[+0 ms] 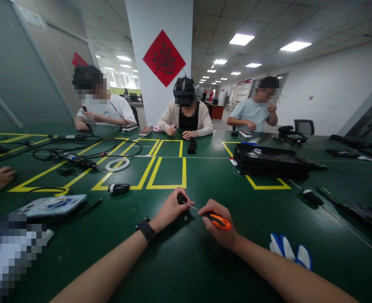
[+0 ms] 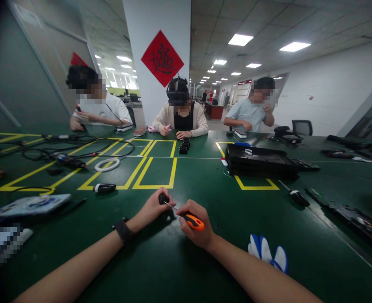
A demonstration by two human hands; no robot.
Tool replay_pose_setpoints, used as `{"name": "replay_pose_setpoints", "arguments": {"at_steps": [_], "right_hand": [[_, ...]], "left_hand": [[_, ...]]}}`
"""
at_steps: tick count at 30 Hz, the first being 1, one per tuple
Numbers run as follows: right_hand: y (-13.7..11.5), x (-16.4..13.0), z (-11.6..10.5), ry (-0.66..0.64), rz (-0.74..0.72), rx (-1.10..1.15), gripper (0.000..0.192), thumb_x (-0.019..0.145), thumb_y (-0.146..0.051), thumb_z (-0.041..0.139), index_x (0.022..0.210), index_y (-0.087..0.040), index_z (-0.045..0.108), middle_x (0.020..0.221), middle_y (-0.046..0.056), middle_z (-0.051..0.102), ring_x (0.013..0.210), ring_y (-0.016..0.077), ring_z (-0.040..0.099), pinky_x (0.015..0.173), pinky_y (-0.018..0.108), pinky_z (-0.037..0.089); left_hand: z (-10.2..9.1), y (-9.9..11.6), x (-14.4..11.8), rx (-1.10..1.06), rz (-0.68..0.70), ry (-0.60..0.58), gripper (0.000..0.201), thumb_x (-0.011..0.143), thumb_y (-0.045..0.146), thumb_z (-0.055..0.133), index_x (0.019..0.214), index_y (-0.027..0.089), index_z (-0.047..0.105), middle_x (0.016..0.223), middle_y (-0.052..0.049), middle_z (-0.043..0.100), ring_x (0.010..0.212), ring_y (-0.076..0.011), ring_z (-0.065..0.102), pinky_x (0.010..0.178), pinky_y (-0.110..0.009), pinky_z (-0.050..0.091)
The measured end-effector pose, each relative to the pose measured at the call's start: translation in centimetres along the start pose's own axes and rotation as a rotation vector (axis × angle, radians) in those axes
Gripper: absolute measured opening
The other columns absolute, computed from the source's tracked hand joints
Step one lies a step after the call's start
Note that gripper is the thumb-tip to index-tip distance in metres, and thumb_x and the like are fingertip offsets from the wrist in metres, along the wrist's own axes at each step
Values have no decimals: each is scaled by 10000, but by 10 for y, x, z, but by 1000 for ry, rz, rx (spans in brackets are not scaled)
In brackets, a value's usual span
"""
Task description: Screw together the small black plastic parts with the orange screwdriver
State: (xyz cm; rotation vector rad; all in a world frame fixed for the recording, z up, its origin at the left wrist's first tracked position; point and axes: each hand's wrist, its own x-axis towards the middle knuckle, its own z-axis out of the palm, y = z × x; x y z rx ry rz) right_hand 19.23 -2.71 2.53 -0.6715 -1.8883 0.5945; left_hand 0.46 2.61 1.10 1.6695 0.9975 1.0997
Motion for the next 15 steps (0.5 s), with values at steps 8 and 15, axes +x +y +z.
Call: {"name": "replay_pose_setpoints", "arguments": {"at_steps": [8,15], "right_hand": [[1,0,2,86,107,-26,171,765,-171,527,934,-178,551,755,13,517,651,124,499,597,258,409],[4,-2,4,73,194,34,98,776,-173,519,871,-185,501,643,-25,536,533,97,497,519,225,390]], "left_hand": [[-1,7,-3,47,37,-24,250,685,244,636,812,177,431,746,23,541,667,-107,527,661,-253,422],[0,4,-1,32,44,-38,251,689,262,633,837,178,449,767,19,531,686,-109,513,652,-245,416]]}}
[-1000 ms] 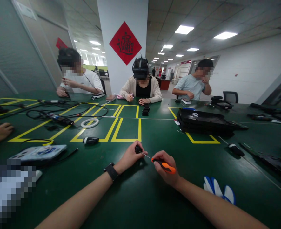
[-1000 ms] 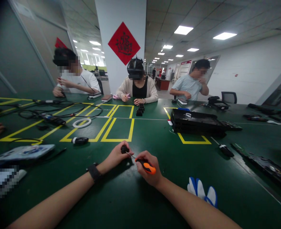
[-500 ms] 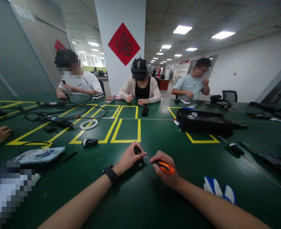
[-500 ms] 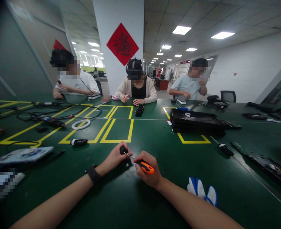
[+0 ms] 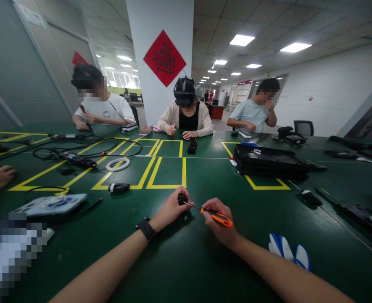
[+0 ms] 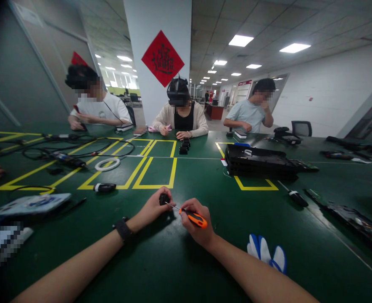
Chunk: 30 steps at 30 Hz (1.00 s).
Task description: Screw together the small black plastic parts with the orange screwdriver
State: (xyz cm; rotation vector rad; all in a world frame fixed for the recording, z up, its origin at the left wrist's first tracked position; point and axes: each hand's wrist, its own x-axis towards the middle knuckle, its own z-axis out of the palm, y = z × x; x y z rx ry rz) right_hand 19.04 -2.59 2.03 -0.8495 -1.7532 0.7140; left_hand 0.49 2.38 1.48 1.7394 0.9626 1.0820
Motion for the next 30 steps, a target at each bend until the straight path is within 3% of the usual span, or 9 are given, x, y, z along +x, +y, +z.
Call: {"name": "replay_pose_setpoints", "arguments": {"at_steps": [5,19,24,30], "right_hand": [[2,-2,1,-33,24,17,96,791,-169,500,885,-186,502,578,-40,528,481,92,495,496,218,390],[-4,0,-3,-67,-193,-63,175,733,-144,521,871,-189,619,736,20,522,641,126,492,577,256,401],[-4,0,-3,-138,-198,-64,203,718,-146,514,858,-203,649,754,25,464,673,140,477,587,266,398],[-2,-1,-4,-162,-180,-61,157,771,-176,496,877,-191,610,700,7,510,604,116,467,585,255,391]], "left_hand": [[0,-1,0,10,19,0,270,681,276,646,847,177,458,772,22,512,674,-102,491,635,-234,397],[-1,1,0,49,4,-2,248,685,326,640,795,175,477,736,24,519,638,-101,485,615,-233,379],[-2,3,0,12,-6,-38,259,685,332,643,792,176,466,733,21,529,640,-105,492,623,-242,391],[-3,2,0,28,19,-59,243,678,298,650,801,173,483,771,6,540,700,-114,499,660,-245,390]]}}
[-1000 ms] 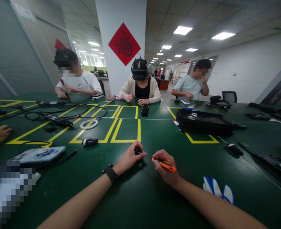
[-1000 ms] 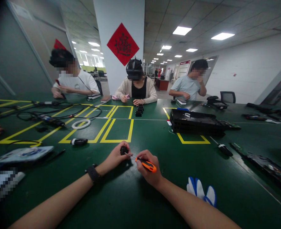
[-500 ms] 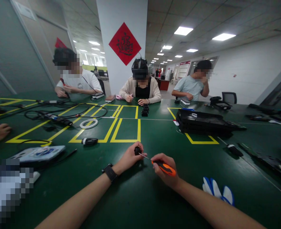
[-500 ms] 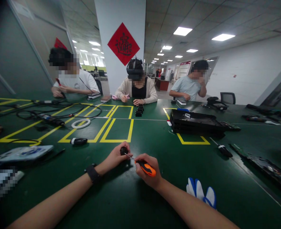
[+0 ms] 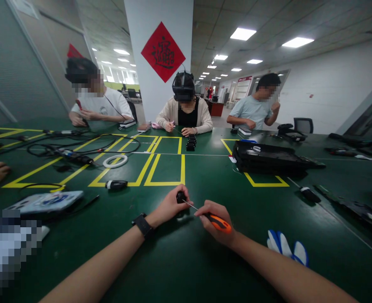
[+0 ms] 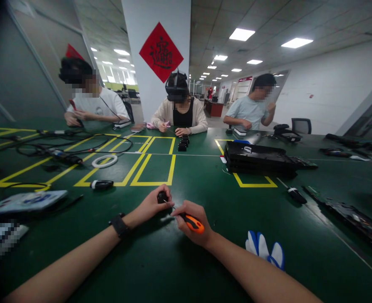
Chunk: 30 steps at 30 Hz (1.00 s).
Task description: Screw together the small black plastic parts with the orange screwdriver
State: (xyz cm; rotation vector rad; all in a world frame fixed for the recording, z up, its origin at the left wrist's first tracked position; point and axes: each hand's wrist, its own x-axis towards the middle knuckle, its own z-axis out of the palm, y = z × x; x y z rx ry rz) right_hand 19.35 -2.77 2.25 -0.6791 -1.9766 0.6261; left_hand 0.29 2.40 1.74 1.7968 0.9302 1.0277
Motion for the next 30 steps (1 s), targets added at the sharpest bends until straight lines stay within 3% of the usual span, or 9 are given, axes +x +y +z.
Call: {"name": "replay_pose_setpoints", "arguments": {"at_steps": [4,9,16,23,30], "right_hand": [[-1,-1,1,45,80,24,174,781,-199,493,943,-185,556,698,-4,530,571,104,465,543,234,383],[-2,0,0,97,128,40,122,773,-203,496,887,-180,532,714,1,540,592,109,488,547,231,395],[-1,-1,0,106,118,61,108,753,-177,514,860,-186,528,690,-11,506,562,102,454,521,228,376],[-4,2,-2,39,-20,13,149,726,-157,521,816,-195,633,723,20,493,643,131,473,574,259,387],[-4,3,-1,107,70,-23,133,791,-206,505,871,-187,610,705,12,519,625,119,476,583,259,387]], "left_hand": [[0,3,-1,3,3,-1,210,689,276,634,804,174,491,781,5,538,708,-114,495,666,-244,389],[-1,8,-2,-30,-23,-23,176,690,214,614,812,176,492,797,2,554,724,-117,510,688,-248,399],[-2,9,-2,-116,-66,-46,163,677,147,565,812,179,481,784,3,558,737,-127,527,699,-257,414],[-1,10,-3,-188,-99,-24,170,641,126,527,798,175,483,773,3,548,731,-128,520,681,-254,414],[-1,9,-3,-265,-88,-66,166,654,111,454,805,177,468,757,10,534,698,-121,521,663,-256,417]]}}
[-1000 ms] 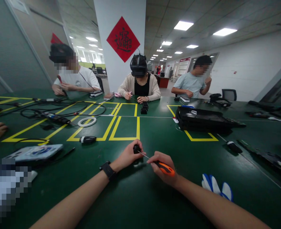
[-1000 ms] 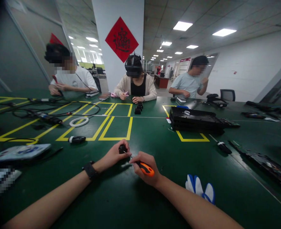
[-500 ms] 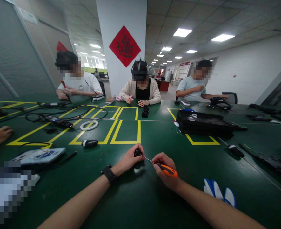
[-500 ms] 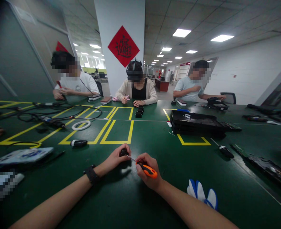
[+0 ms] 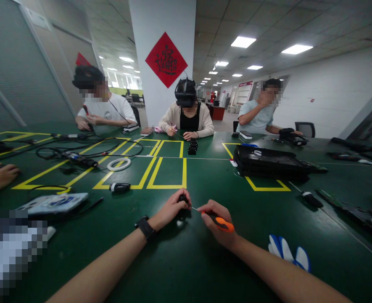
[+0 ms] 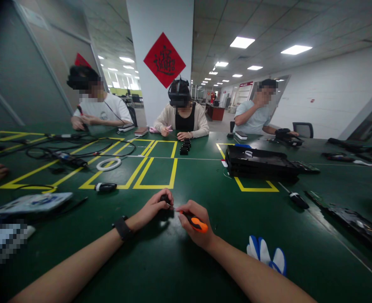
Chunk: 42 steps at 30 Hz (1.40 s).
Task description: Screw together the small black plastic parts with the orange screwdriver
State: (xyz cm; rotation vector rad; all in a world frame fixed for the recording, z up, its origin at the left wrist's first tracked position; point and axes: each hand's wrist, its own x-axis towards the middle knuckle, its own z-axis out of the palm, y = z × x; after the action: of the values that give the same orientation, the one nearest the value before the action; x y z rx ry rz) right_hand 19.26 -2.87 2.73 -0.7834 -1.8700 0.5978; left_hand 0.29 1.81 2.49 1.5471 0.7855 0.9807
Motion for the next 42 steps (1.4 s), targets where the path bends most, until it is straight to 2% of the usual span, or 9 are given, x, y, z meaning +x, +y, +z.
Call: {"name": "replay_pose_setpoints", "arguments": {"at_steps": [3,5,9,14,21,29,34,42], "right_hand": [[3,-1,3,40,78,26,161,788,-217,508,939,-189,555,629,-25,482,544,96,442,519,230,363],[5,-2,4,60,92,47,144,776,-221,517,916,-191,530,603,-36,467,526,93,436,499,220,355],[4,-1,2,26,33,39,69,744,-208,534,809,-188,547,678,-5,505,579,108,464,530,237,376],[3,1,0,6,-38,24,79,743,-206,529,776,-188,599,711,17,499,653,138,479,594,273,388],[9,-2,4,74,148,110,85,799,-210,491,876,-185,517,647,-21,497,551,105,464,526,235,376],[10,-6,2,98,89,57,40,758,-179,524,796,-181,509,660,-19,503,554,99,469,516,226,374],[7,-5,1,100,83,57,45,748,-171,520,792,-180,511,663,-17,497,557,100,456,516,228,369],[6,-3,0,96,42,34,57,730,-154,521,780,-180,526,672,-12,501,574,105,459,532,234,375]], "left_hand": [[0,-1,1,11,-1,12,163,649,119,454,801,177,465,750,11,532,690,-120,521,659,-254,415],[0,-1,2,16,-6,20,163,648,125,452,801,177,465,755,8,533,700,-124,522,671,-260,419],[0,-2,1,0,-14,17,177,639,117,448,804,179,466,768,4,534,718,-126,520,675,-259,427],[-1,-2,1,-29,19,2,179,645,96,443,802,180,466,761,10,525,722,-121,510,677,-253,425],[0,-2,1,5,-7,1,202,626,89,444,806,182,451,755,16,516,692,-119,523,659,-251,415],[-1,-1,-1,14,-1,-63,239,623,65,421,829,182,449,774,11,529,706,-122,521,651,-246,404],[-1,-4,0,76,8,-51,274,603,39,445,837,181,439,772,18,527,705,-116,522,649,-239,399],[-2,-2,-1,3,-4,-75,258,619,42,427,838,178,438,812,6,533,729,-120,528,661,-247,407]]}}
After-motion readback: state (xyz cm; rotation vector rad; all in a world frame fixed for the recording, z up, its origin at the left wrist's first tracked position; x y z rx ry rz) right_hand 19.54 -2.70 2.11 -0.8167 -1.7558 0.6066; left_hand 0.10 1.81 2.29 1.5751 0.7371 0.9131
